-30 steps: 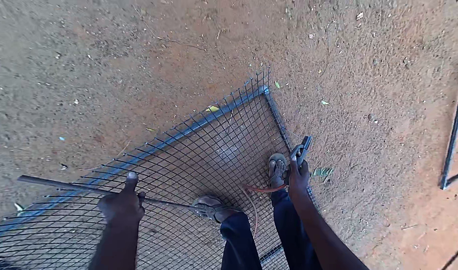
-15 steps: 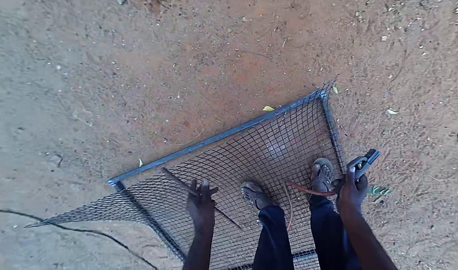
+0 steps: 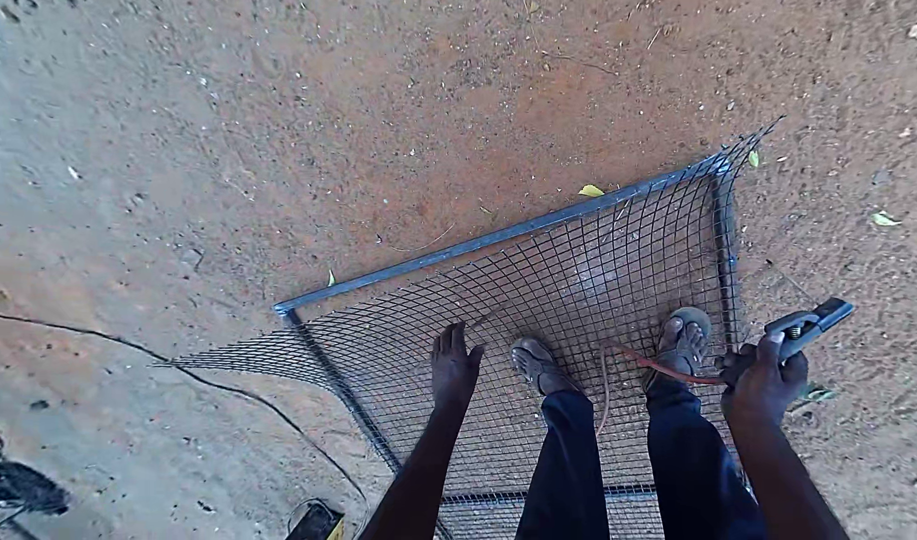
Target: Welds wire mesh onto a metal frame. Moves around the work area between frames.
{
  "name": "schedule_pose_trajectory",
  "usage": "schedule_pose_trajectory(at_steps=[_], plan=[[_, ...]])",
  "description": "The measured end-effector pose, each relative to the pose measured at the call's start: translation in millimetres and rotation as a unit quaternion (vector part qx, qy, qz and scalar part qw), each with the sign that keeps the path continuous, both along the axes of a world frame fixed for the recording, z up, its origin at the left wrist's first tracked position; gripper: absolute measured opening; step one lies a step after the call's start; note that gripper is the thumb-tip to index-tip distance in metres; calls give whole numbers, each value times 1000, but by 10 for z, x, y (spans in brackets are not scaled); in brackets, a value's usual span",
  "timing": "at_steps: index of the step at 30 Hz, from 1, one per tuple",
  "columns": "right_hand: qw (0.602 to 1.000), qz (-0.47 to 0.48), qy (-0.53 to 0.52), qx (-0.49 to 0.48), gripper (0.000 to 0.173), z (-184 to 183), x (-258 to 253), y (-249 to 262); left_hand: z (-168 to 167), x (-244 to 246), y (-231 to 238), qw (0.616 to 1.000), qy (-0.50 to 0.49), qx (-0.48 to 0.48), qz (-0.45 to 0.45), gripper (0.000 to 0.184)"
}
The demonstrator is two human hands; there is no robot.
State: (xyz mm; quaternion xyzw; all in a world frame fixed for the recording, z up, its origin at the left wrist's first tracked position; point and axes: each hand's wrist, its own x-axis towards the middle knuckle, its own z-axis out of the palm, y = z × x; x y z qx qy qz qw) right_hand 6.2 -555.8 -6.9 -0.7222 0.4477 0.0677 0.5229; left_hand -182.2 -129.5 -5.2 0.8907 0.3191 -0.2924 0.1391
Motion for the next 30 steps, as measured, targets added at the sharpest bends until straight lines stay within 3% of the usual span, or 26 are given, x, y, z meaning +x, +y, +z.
schedule_pose_trajectory(at_steps=[2,4,6,10,18,30], plan=[[1000,-6,-2,2,32,-7,5,5,402,259,-238,995,-88,21,-44,51],[1000,-8,0,1,34,-15,-15,5,819,707,-457,976,-194,53,-85,53],[1000,-8,4,1,35,5,-47,15,977,1235,-518,952,-274,79,-112,61],[1000,-9,2,6,36,-29,-6,21,490,2065,-448,936,-300,111,-146,76],[1000,-25,8,10,36,-87,23,-117,-553,2466,-234,926,-248,172,-226,57],[999,-28,33,13,35,-101,-100,-107,-958,2675,-42,936,-214,160,-229,67]])
